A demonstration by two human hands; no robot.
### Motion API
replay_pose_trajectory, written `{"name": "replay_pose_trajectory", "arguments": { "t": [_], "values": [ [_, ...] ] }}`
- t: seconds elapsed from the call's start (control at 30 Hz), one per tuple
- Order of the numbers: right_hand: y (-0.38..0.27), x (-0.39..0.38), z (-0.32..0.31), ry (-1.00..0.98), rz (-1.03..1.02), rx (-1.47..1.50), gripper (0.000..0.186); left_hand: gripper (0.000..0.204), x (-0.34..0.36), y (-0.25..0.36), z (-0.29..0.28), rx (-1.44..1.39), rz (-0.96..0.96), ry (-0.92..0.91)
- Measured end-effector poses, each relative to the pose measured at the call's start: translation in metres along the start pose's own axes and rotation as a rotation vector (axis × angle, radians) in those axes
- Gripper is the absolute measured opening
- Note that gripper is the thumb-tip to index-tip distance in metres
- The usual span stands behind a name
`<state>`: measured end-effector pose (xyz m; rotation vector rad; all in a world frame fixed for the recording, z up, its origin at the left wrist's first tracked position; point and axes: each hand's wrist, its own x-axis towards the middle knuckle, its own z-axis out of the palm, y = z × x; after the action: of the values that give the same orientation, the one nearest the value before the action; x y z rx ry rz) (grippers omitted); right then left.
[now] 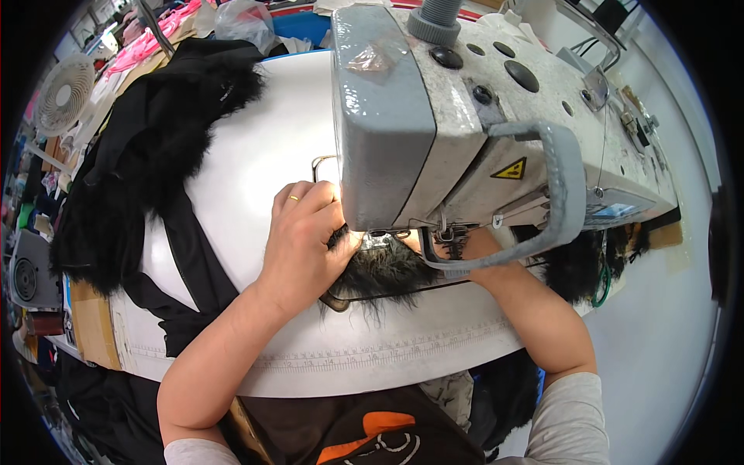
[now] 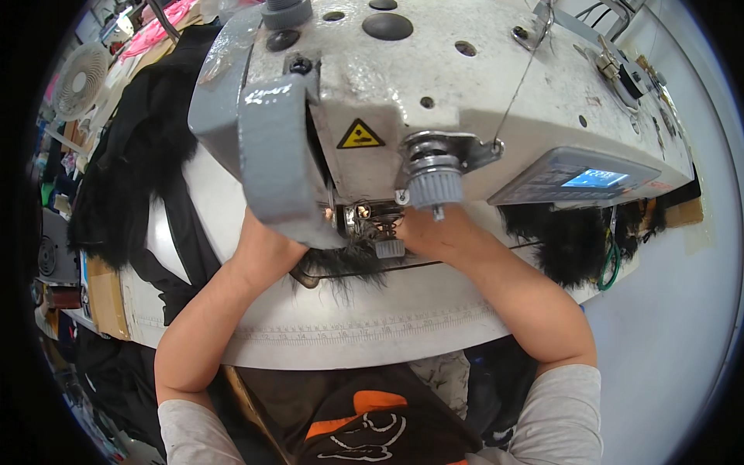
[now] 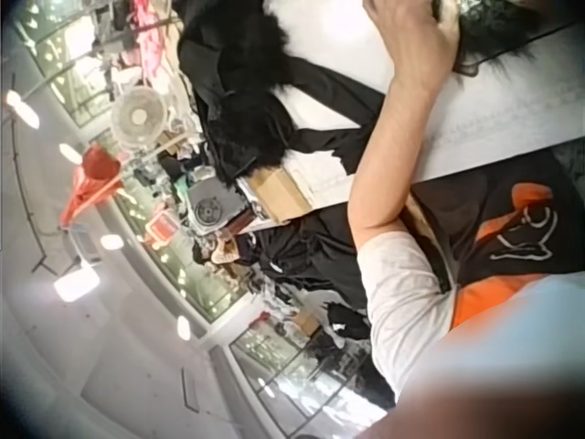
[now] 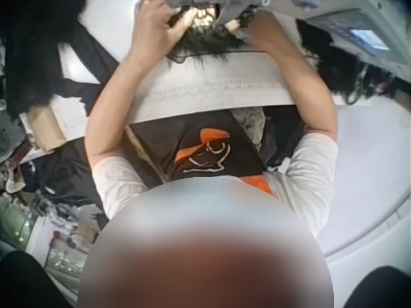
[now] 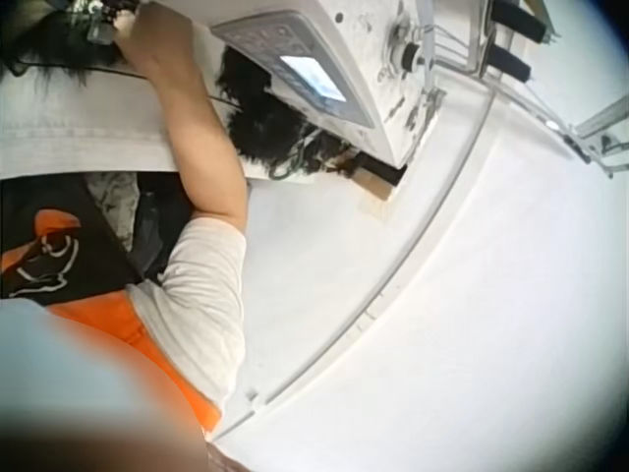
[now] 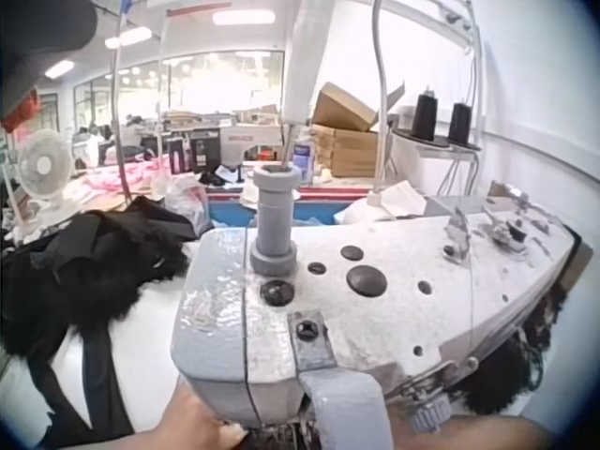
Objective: Sewing faux fur trim onto black fabric using an industrial sewing machine.
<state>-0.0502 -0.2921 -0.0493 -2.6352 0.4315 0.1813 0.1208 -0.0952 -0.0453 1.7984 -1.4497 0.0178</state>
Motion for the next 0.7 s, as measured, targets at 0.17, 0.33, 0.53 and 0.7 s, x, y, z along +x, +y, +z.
{"name": "replay_pose_trajectory", "arguments": {
  "t": [0.17,0.33,0.53,0.7],
  "values": [
    [-0.013,-0.003,-0.007,0.155,-0.097,0.155,0.035,0.027,-0.002,-0.005,0.001,0.002,-0.007,0.006],
    [0.001,0.006,0.019,0.237,-0.211,0.547,0.031,0.029,-0.004,-0.006,0.0,-0.004,-0.017,-0.025],
    [-0.02,-0.005,-0.002,0.114,-0.091,0.1,0.028,0.022,-0.005,0.0,-0.007,0.078,0.077,-0.026],
    [-0.021,-0.018,-0.009,0.153,-0.406,0.234,0.015,0.025,-0.01,0.008,-0.03,-0.103,0.206,-0.245]
  ]
}}
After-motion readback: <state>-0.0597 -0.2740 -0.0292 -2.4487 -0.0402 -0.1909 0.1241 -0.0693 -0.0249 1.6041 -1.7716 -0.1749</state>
